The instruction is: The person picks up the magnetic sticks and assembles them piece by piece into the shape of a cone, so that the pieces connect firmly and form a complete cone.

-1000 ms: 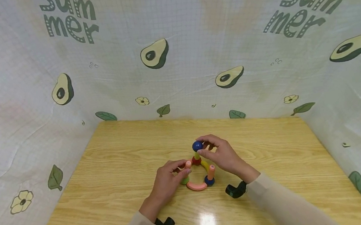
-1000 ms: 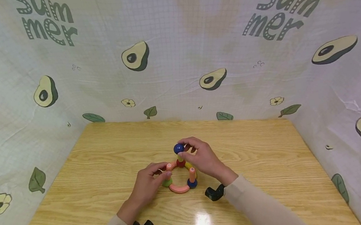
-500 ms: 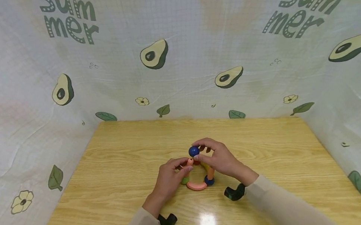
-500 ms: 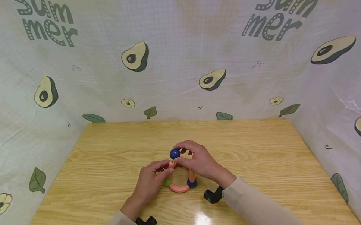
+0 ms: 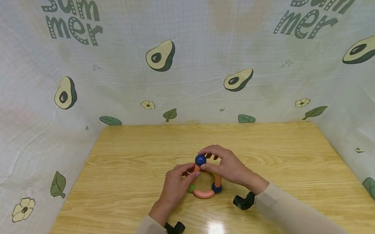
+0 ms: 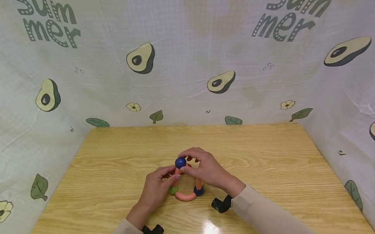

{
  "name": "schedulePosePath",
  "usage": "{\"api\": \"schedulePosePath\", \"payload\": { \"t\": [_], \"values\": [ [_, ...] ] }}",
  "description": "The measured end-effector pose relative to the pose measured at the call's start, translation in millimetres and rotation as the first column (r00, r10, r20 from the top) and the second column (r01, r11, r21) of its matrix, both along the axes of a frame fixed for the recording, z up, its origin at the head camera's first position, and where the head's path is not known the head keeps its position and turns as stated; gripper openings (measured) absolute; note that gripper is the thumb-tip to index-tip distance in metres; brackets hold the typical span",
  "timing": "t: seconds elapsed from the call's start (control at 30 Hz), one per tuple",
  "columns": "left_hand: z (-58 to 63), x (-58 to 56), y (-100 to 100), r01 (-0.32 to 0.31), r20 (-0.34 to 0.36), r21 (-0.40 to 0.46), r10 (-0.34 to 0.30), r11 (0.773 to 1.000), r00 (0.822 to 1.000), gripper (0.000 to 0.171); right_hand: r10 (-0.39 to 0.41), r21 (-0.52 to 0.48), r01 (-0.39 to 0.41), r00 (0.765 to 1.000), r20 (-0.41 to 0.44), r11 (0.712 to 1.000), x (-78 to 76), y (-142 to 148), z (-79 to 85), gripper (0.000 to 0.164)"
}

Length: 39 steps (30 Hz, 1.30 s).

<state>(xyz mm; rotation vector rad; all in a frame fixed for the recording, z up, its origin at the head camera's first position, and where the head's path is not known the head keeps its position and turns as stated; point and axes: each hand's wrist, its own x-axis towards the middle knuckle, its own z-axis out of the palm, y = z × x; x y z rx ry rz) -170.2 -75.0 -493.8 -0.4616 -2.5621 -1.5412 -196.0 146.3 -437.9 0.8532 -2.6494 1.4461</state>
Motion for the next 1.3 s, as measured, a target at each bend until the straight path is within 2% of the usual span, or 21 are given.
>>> {"api": "schedulePosePath", "payload": {
  "t": [0.6, 1.0, 1.17, 1.3],
  "values": [
    [-0.5, -0.1, 0.8, 0.005, -0.017, 0.006, -0.005, 1.0, 1.0, 0.032, 0.012, -0.023, -0.012, 1.0, 0.01, 1.0, 1.5, 1.8, -1.8, 0.034],
    [0.3, 0.9, 0.5, 0.022, 0.026, 0.039, -0.023, 0.999, 0.999, 0.034, 0.005, -0.029, -0.005, 1.0, -0.002, 1.0, 2.4, 2.7, -4.4, 0.034],
    [0.6, 1.2, 1.0, 0.016, 0.032, 0.044, -0.017, 0.999, 0.999, 0.034, -0.014, -0.066, 0.015, 1.0, 0.015, 0.998, 6.9, 6.6, -3.7, 0.031],
    [3.8, 2.6, -0.3, 0.006, 0.038, 0.074, -0.008, 0.997, 0.999, 0.035, -0.043, -0.112, 0.042, 0.999, -0.011, 0.993, 13.5, 13.8, -6.7, 0.029]
  ]
}}
